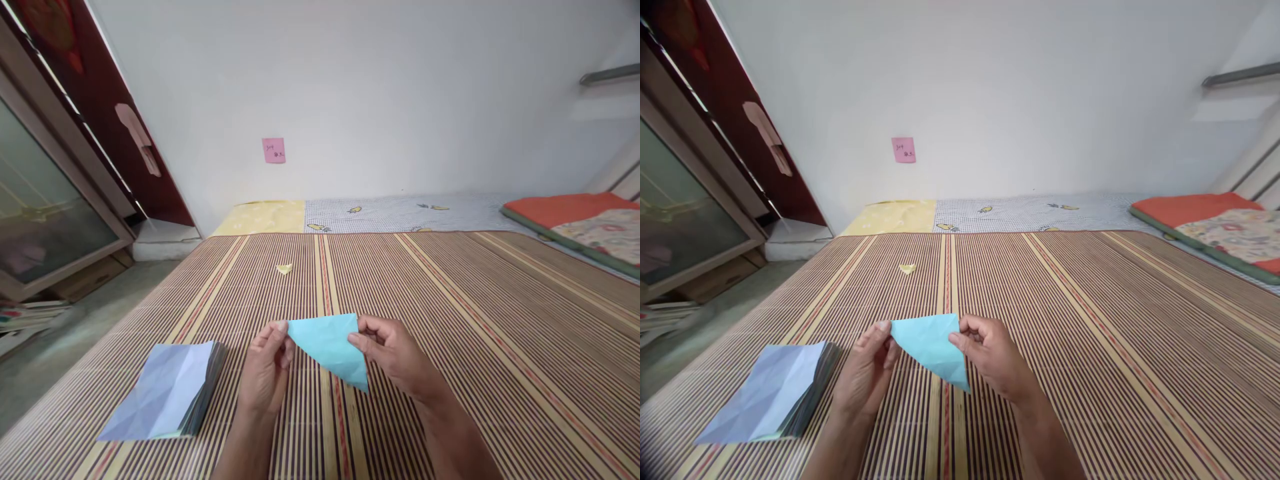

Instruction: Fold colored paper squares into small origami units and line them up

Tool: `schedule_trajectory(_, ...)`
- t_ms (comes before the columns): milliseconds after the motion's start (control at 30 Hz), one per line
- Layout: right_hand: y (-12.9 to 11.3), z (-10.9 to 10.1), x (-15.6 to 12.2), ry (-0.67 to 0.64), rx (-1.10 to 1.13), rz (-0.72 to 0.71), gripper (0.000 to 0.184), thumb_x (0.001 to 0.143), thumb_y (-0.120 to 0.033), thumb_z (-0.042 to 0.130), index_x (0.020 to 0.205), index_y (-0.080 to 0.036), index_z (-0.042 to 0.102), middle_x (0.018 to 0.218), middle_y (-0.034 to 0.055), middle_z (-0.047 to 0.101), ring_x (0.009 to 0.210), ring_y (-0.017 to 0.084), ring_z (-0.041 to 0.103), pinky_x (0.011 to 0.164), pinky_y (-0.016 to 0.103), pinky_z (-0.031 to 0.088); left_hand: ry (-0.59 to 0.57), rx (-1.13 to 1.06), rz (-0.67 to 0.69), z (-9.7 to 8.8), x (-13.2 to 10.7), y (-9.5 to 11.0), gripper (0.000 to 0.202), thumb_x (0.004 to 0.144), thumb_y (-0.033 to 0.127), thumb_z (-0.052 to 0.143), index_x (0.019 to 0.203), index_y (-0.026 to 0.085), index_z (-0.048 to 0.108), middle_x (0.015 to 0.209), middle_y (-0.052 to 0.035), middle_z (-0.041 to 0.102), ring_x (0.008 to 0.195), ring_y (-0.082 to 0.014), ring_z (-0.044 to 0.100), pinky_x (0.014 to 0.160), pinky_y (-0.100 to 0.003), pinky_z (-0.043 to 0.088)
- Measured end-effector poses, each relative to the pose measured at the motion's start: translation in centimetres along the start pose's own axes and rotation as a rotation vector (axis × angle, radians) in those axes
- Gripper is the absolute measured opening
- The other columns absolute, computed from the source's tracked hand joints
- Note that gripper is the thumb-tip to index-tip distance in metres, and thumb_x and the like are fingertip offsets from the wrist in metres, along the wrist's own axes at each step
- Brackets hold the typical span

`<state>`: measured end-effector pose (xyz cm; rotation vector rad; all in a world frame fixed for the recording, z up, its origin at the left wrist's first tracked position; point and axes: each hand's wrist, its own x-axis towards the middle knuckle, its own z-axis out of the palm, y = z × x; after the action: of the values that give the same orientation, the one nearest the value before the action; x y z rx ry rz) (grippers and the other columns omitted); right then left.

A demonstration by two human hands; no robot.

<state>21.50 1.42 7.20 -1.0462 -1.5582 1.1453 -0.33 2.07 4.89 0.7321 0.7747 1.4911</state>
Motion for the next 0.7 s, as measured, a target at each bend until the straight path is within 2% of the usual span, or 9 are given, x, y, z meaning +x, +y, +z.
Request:
schedule_trajectory(100,-0.2,-0.1,0.1,0.064,0.021,-0.016,0.028,0.09,-0.035,0.065,0.069,-0.019,0.055,0.063,-0.005,0.045,0.057,0.01,0.041,0.054,0.024,0.033,-0.04,-0.011,-0.032,0.2,-0.1,0.2,0.032,0.079,0.046,0.081,0.089,0.016,0.072,0.074,0.0014,0.063,0.061,-0.008,0.051,0.058,-0.017,0.044)
schedule_trajectory(167,-0.3,0.0,0.1,0.104,0.041,-0.015,0.027,0.09,-0.036,0.065,0.07,-0.019,0.057,0.063,-0.0049,0.046,0.056,0.011,0.043,0.053,0.023,0.035,-0.136,0.049,-0.096,0.5,-0.3,0.2,0.038,0.078,0.045,0.082,0.101,0.016,0.073,0.072,0.0005,0.064,0.06,-0.0088,0.052,0.054,-0.017,0.041)
schedule_trajectory(233,-0.5,0.2,0.1,0.127,0.062,-0.014,0.026,0.09,-0.036,0.066,0.071,-0.019,0.059,0.062,-0.0051,0.046,0.055,0.01,0.043,0.052,0.023,0.035,-0.211,0.136,-0.142,0.9,-0.6,-0.1,0.032,0.079,0.039,0.082,0.098,0.015,0.073,0.06,0.0023,0.061,0.053,-0.0072,0.046,0.048,-0.016,0.032)
schedule_trajectory(333,-0.8,0.3,-0.1,0.113,0.081,-0.029,0.025,0.09,-0.035,0.067,0.072,-0.02,0.059,0.061,-0.0054,0.046,0.054,0.01,0.042,0.051,0.023,0.034,-0.217,0.196,-0.149,1.2,-1.0,-0.5,0.022,0.085,0.036,0.077,0.084,0.015,0.071,0.051,0.0038,0.058,0.045,-0.0052,0.039,0.047,-0.017,0.027)
schedule_trajectory(500,-1.2,0.1,-0.4,0.069,0.11,-0.073,0.027,0.1,-0.041,0.057,0.084,-0.019,0.064,0.064,-0.0041,0.05,0.059,0.012,0.046,0.056,0.024,0.039,-0.217,0.128,-0.194,1.3,-1.0,-0.7,0.02,0.088,0.035,0.074,0.084,0.015,0.07,0.054,0.002,0.061,0.048,-0.0065,0.044,0.051,-0.018,0.032)
schedule_trajectory(700,-1.5,0.3,-0.3,0.079,0.115,-0.041,0.017,0.092,-0.036,0.068,0.09,-0.018,0.068,0.07,-0.0031,0.056,0.061,0.011,0.05,0.057,0.023,0.041,-0.246,0.045,-0.229,1.4,-1.0,-1.5,0.023,0.086,0.037,0.076,0.081,0.016,0.068,0.056,0.0025,0.059,0.05,-0.0075,0.046,0.053,-0.018,0.036)
